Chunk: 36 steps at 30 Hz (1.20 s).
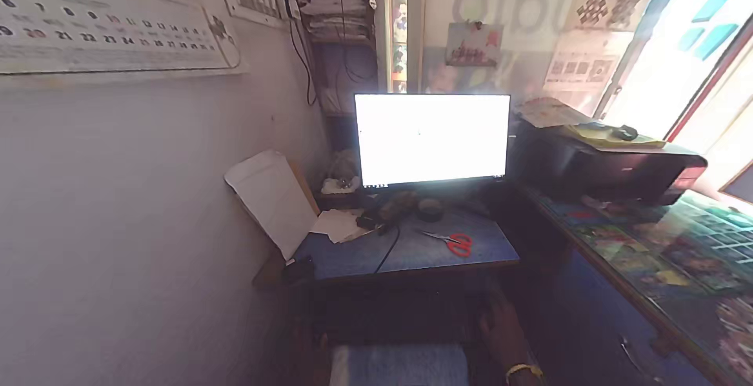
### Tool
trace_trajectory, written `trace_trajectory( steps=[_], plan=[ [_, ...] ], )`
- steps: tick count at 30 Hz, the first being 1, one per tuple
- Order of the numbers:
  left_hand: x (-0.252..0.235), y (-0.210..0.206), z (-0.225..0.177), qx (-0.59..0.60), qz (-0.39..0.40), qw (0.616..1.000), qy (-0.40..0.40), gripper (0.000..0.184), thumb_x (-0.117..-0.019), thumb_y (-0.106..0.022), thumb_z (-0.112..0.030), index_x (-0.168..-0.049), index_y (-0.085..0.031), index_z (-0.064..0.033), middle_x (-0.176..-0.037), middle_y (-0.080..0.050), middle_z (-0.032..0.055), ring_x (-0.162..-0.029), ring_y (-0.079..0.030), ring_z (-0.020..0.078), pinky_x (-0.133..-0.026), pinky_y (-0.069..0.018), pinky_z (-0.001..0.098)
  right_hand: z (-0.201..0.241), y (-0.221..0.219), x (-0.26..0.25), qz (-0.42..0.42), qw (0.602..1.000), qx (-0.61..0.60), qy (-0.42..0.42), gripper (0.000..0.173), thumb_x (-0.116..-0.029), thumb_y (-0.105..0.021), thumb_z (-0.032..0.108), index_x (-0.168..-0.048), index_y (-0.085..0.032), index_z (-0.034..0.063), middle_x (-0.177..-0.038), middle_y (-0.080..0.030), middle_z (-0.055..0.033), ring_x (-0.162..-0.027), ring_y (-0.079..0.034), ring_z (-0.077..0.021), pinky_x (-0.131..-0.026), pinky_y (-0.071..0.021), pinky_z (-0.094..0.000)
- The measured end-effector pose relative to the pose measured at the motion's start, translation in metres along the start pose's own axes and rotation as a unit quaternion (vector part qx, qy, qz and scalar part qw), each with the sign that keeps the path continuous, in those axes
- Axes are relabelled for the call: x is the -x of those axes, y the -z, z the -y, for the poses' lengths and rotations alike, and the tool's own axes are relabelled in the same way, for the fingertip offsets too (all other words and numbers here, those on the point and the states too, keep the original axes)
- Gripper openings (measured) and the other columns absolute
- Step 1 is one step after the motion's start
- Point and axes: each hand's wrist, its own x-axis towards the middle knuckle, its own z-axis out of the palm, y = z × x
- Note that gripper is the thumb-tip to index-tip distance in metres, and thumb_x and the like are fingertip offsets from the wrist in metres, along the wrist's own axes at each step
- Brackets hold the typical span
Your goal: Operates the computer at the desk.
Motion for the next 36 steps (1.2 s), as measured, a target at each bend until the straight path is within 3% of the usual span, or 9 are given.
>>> trace_trajectory(
  steps=[13,19,24,36],
  plan=[
    [-0.002,-0.013,0.008,-0.03,-0.018,0.999,-0.009,0.063,-0.1057,-0.046,-0.039,-0.151,-0.042,0.0052,-0.164,-0.031,0.0227,-0.145,-0.043,0.0391,-0.117,-0.0375,0.0521,-0.007,-0.008,-0.005,-0.012,1.0,0.012,0.021,0.049,-0.0971,-0.058,0.031,-0.142,-0.062,0.0102,-0.151,-0.051,-0.0216,-0.14,-0.05,-0.0375,-0.115,-0.0426,-0.0498],
    [-0.004,-0.017,0.011,-0.051,0.022,0.998,0.037,0.064,-0.1053,-0.044,-0.047,-0.141,-0.053,0.0057,-0.148,-0.048,0.0322,-0.136,-0.051,0.0456,-0.111,-0.0422,0.058,-0.01,-0.013,-0.006,-0.018,0.999,0.009,0.031,0.048,-0.0973,-0.059,0.03,-0.142,-0.062,0.0105,-0.151,-0.051,-0.0205,-0.14,-0.05,-0.0374,-0.115,-0.0422,-0.0492],
    [-0.005,-0.012,0.007,-0.034,0.033,0.998,0.039,0.061,-0.1057,-0.044,-0.045,-0.139,-0.055,0.0046,-0.142,-0.053,0.0307,-0.131,-0.056,0.0444,-0.107,-0.0463,0.0578,-0.011,-0.016,-0.007,-0.045,0.998,0.001,0.051,0.045,-0.0963,-0.061,0.028,-0.137,-0.066,0.0096,-0.149,-0.053,-0.0206,-0.138,-0.052,-0.0375,-0.113,-0.0443,-0.05],
    [-0.005,-0.014,0.008,-0.052,0.041,0.997,0.042,0.064,-0.1062,-0.04,-0.048,-0.143,-0.052,0.0029,-0.151,-0.045,0.0306,-0.138,-0.049,0.0453,-0.11,-0.0428,0.0586,-0.012,-0.016,-0.008,-0.038,0.998,0.005,0.046,0.046,-0.0969,-0.059,0.029,-0.138,-0.065,0.0091,-0.151,-0.051,-0.0206,-0.139,-0.051,-0.0381,-0.114,-0.0437,-0.0497]
  ],
)
